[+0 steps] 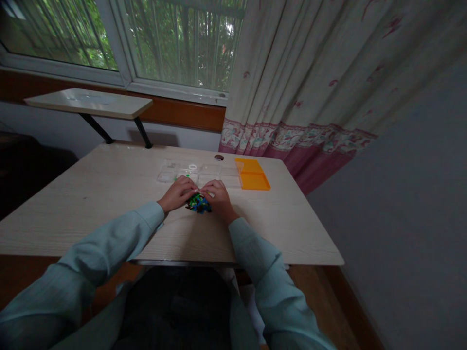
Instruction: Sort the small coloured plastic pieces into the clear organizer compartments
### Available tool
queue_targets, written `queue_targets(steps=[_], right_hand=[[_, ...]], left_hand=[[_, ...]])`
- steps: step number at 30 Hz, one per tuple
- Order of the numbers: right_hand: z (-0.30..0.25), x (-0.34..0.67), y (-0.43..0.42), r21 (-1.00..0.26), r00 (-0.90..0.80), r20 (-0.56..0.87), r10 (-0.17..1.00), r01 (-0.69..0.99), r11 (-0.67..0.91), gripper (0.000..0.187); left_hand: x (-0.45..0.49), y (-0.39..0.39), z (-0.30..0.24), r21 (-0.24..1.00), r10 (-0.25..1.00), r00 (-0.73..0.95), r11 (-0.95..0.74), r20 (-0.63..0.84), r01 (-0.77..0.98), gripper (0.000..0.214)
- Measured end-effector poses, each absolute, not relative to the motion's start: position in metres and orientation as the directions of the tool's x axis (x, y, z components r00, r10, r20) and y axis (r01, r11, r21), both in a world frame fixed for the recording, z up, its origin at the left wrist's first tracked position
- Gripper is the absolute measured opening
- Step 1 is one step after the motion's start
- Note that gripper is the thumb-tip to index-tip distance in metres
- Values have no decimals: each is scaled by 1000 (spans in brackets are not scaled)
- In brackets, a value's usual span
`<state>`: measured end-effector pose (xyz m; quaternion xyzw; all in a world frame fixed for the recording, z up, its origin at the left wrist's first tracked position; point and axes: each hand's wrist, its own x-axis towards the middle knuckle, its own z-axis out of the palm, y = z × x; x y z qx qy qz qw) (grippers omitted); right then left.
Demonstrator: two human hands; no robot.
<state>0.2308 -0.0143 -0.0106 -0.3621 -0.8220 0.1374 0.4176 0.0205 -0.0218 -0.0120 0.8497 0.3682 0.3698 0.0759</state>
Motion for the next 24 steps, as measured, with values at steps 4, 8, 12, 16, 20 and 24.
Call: queue_targets(steps=[4,8,12,16,20,24], right_hand=[[-12,229,-15,-509,-395,608,689,471,720,10],[-15,226,-15,-492,-381,631,675,476,729,11],[-17,226,-14,-492,-367,648,667,467,735,16],[-19,228,-18,-502,-412,608,679,463,730,26],[-22,220,-30,-425,-548,519,655,500,755,61],[-27,205,-40,-352,-526,474,706,621,700,75]], left_hand=[[20,-21,-12,428,697,451,-707,558,563,29],[20,-21,-12,433,696,444,-708,565,558,28],[20,-22,-13,427,700,428,-700,572,573,26],[17,-21,-13,425,723,304,-636,621,644,25],[11,-18,-11,448,731,113,-524,672,724,24],[9,-18,-10,463,722,60,-503,689,730,23]])
